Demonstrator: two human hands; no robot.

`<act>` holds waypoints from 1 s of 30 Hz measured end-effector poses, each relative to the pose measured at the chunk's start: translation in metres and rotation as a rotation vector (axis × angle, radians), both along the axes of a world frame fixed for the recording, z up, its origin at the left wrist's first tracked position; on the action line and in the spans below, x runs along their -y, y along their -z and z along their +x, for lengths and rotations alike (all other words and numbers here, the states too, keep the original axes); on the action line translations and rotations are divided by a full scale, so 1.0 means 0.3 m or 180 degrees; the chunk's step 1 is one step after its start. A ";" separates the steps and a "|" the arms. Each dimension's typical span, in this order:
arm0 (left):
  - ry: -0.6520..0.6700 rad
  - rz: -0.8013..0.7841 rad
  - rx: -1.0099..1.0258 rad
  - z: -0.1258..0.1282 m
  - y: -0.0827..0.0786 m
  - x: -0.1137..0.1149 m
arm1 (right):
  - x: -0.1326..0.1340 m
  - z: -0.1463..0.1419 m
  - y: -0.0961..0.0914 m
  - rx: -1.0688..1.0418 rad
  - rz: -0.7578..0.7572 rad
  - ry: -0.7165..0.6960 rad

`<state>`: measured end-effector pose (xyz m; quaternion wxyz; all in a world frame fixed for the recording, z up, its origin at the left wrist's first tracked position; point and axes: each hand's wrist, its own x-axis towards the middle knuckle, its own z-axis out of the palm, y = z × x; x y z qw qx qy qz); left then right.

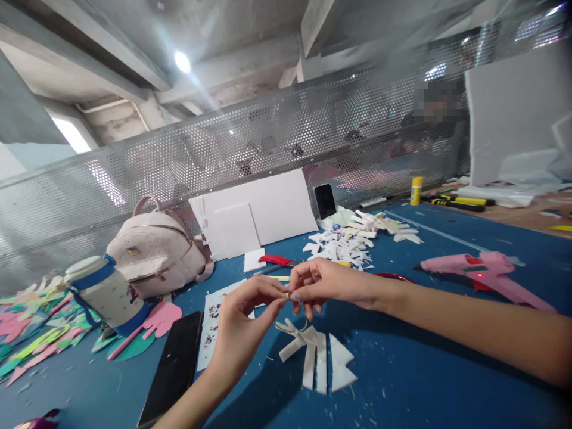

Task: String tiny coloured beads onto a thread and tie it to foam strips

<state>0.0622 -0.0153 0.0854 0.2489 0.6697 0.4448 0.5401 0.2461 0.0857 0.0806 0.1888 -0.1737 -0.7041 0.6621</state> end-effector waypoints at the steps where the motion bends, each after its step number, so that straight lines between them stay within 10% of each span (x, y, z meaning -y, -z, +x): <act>1: 0.0070 -0.0103 0.0138 0.000 0.001 -0.004 | 0.002 0.002 -0.002 0.0006 -0.0012 -0.0017; 9: 0.0198 -0.0668 0.0856 0.003 0.026 -0.034 | 0.026 -0.006 -0.023 -0.0120 0.0371 0.0209; 30: 0.0349 -0.1145 0.1315 0.002 0.025 -0.041 | 0.089 0.025 -0.046 -0.0582 0.3324 0.1116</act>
